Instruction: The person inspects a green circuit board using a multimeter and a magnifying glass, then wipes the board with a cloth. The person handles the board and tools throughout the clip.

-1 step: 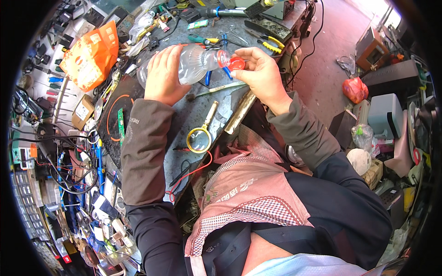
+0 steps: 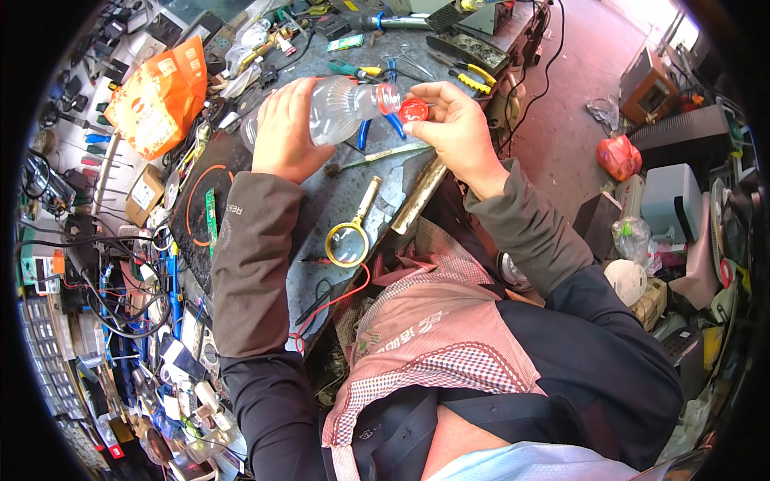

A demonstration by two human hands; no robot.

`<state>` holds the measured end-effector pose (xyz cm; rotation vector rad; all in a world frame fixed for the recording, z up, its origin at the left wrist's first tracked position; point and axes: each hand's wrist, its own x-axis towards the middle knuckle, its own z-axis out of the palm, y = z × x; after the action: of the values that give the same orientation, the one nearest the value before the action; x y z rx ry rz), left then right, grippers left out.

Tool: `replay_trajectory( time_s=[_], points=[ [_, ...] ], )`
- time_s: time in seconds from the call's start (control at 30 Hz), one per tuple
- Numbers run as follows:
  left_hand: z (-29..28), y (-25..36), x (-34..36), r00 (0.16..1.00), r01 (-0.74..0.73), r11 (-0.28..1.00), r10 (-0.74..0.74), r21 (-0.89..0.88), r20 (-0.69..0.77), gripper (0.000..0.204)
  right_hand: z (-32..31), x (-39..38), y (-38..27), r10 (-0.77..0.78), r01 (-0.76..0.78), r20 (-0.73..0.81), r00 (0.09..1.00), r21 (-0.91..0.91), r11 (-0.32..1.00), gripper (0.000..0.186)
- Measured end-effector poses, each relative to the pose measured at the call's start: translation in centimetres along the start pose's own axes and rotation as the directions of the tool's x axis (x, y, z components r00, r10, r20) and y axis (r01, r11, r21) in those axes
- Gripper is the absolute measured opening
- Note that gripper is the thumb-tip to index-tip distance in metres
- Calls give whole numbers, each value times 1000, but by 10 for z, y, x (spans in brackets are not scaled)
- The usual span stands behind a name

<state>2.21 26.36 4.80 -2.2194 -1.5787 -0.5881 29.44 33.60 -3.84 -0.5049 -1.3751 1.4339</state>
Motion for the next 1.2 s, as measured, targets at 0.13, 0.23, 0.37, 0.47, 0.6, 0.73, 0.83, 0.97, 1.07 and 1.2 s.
replay_trajectory(
  time_s=[0.13, 0.23, 0.37, 0.47, 0.6, 0.73, 0.83, 0.97, 1.07, 1.2],
  points=[
    [-3, -5, 8, 980, 144, 970, -168, -198, -109, 99, -12, 9, 18, -90, 73, -72, 993, -216, 974, 48],
    [-5, -14, 9, 893, 314, 822, -426, -476, -146, 105, -27, 16, 39, -279, 200, -51, 959, -579, 790, 50],
    [7, -51, 5, 758, 346, 632, -624, -694, -189, 98, -26, 12, 44, -258, 90, -92, 962, -783, 615, 55],
    [14, -66, 0, 729, 272, 442, -675, -855, -116, 97, -26, 13, 55, -268, 81, -79, 960, -839, 538, 56],
    [27, -96, -20, 687, 245, 320, -723, -915, -69, 99, -25, 14, 53, -219, 70, -52, 974, -855, 513, 58],
    [22, -98, -23, 695, 248, 264, -719, -932, -18, 95, -36, 17, 49, -187, 86, -13, 982, -855, 511, 62],
    [30, -70, -22, 644, 244, 385, -751, -890, -148, 65, -38, 18, 45, -221, 110, -42, 974, -767, 632, 52],
    [18, -86, -40, 637, 418, 403, -769, -814, -53, 99, 2, 6, 15, -433, 475, 297, 851, -786, 395, 24],
    [1, -71, -48, 554, 595, 369, -832, -714, 32, 114, 27, -7, 16, -259, 584, 532, 806, -784, 210, 18],
    [-63, -16, -69, 591, 611, 466, -807, -640, -24, 91, 33, -9, 19, -232, 613, 576, 784, -779, 136, 16]
  ],
)
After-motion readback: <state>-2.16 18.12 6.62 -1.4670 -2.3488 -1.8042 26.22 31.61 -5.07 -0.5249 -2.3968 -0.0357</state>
